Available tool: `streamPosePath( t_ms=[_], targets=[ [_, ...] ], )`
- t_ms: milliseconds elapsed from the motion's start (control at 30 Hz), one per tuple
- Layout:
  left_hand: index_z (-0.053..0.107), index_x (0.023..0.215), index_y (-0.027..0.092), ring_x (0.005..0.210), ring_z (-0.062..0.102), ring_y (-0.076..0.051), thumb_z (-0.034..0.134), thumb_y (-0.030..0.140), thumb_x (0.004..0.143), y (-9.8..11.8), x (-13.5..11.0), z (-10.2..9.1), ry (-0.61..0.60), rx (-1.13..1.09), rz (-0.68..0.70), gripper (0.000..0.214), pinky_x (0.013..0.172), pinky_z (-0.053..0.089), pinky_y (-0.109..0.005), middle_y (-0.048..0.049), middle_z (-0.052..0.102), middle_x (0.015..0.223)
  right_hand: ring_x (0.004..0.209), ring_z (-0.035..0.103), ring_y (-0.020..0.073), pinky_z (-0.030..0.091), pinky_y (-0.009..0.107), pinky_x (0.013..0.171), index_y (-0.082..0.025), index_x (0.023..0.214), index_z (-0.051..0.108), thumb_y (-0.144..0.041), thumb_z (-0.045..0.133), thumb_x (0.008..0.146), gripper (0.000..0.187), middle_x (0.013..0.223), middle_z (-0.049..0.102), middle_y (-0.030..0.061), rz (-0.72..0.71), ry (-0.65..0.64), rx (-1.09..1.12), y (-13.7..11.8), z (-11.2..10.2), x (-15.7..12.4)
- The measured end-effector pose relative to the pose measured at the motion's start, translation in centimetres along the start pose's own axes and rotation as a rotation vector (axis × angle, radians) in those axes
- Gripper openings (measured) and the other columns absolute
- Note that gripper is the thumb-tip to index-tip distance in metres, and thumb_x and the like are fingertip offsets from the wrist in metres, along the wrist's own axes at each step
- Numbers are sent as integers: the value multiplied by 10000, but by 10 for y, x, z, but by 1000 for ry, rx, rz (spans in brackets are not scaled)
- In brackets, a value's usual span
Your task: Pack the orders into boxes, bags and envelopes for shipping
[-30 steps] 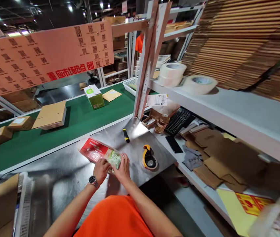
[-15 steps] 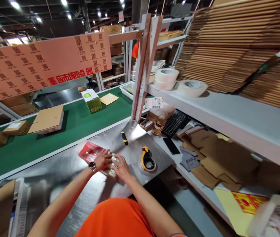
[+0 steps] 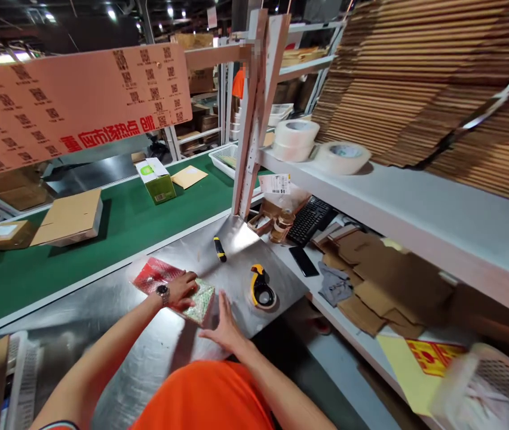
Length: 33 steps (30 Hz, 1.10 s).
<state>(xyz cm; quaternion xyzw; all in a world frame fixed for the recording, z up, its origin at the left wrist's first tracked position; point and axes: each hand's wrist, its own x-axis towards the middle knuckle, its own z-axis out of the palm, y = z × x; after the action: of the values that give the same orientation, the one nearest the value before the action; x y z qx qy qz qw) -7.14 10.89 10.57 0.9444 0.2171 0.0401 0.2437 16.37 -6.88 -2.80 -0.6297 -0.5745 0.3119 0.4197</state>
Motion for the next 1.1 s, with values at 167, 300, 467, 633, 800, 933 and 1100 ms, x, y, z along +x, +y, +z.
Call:
streamPosePath(
  t_ms=[167,300,467,633,800,933,1100],
  targets=[
    [766,1132,192,1233,593,-351,706,548,984,14,-9,2,82,31,-46,390,1178,450,-530,-195,665,1373,1730,279,473,399,685,1336,-336,1790,281,-490,889,822,1154,1868,310,188,17,-75,74,-31,39,12],
    [780,1062,211,1177,612,-343,707,439,996,23,-12,15,219,101,-298,249,1165,455,-550,-163,697,1256,1708,367,412,378,662,1357,-285,1751,428,-396,892,816,1050,1786,483,183,-101,-273,152,-35,6,56],
    [787,1077,181,1062,652,-306,498,238,1092,22,-29,26,421,123,-697,296,985,510,-444,-152,710,1118,1538,615,318,500,561,1292,-274,1618,634,-403,811,907,744,1672,638,136,-232,-391,287,-45,-11,103],
    [783,1116,186,1091,678,-260,551,365,1131,13,-44,20,401,63,-667,293,1018,501,-379,-105,740,1142,1503,630,301,438,558,1329,-252,1466,758,-553,685,1009,553,1579,710,116,-164,-301,294,-49,16,103],
    [767,1113,168,1051,674,-298,809,574,975,19,-32,28,441,105,-798,430,958,498,-396,-134,731,1114,1406,691,304,555,531,1232,-262,1380,796,-617,609,1027,534,1487,754,138,-72,-63,251,-50,54,93],
    [770,1168,212,1159,658,-317,763,540,1006,31,-27,37,480,180,-839,366,1044,495,-435,-150,723,1265,1317,728,295,593,483,1168,-227,1399,767,-611,569,1035,565,1425,772,155,-48,5,154,-45,44,87],
    [791,1166,186,1247,635,-383,739,543,1003,37,-23,44,549,184,-862,396,1149,477,-552,-199,704,1314,1507,535,479,409,714,1274,-82,1578,570,-661,572,955,850,1557,589,329,85,357,-194,-6,-42,47]
  ],
)
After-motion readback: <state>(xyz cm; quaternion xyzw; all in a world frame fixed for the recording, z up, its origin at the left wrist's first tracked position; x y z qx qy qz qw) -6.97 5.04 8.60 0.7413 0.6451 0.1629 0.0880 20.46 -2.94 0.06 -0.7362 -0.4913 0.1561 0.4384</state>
